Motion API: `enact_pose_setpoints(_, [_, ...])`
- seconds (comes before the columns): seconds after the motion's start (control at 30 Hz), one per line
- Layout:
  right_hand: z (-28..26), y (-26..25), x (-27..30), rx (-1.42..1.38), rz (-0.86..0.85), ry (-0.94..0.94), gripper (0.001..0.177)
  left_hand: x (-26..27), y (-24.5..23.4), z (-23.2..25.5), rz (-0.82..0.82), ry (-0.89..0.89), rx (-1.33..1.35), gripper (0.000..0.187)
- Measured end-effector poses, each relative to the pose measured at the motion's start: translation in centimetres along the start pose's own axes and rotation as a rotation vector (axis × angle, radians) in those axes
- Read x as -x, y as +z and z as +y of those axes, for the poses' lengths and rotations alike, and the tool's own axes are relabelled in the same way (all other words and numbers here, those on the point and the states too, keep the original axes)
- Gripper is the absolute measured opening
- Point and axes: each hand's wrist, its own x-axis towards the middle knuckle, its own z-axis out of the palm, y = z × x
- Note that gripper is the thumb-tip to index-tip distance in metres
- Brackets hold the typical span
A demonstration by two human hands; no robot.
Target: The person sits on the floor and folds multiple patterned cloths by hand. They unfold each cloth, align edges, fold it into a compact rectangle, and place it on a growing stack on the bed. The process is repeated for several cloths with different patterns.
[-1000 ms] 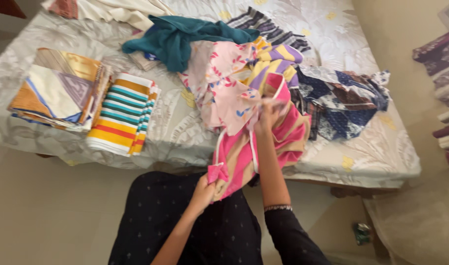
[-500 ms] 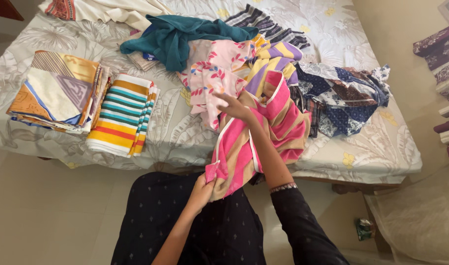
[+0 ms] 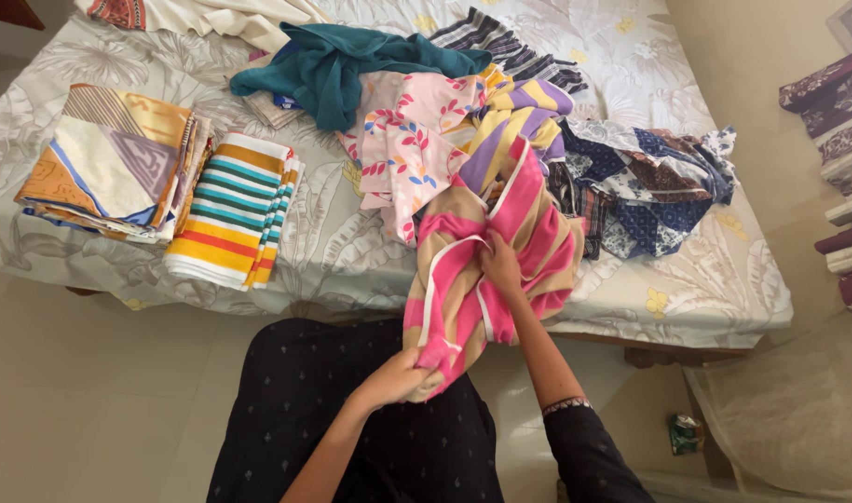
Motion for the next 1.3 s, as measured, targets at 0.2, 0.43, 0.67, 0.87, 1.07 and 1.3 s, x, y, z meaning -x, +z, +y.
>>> enact_pose_setpoints(0.2, [-2.2,-6.3,-0.7,-0.02,0.253,0.165,0.023,1.4,-0.4,1.7,0.21,-0.104,-0.242,0.012])
enact_pose_setpoints(0.43, [-6.0,-17.2,-1.3,-0.204,0.746,-0.225,0.017,4.4,-6.3,4.1,0.608,0.17,-0.264,0.033])
enact_pose_setpoints(0.67, [-10.6,-23.9,3.7,-0.334,0.855,-0.322,0.012,8.5,-8.6,5.5,0.829,0.273,-0.3,0.022])
enact_pose_setpoints(0.87, [-13.3,-23.1,8.9,-0.27,0.924,-0.393,0.01,11.2,-9.3,5.8,0.956,0.568,-0.533,0.037])
enact_pose_setpoints(1.07, [-14.6,-18.7,13.7,-0.462,0.748,-0.256,0.009,11.9,-8.7,5.8,1.137,0.155,-0.78,0.034])
enact_pose_setpoints(1.3, [-17.0,-13.2,15.7,-0.486,0.008,0.183,0.025,8.9,-0.8,10.2,0.65,0.355,-0.835,0.068])
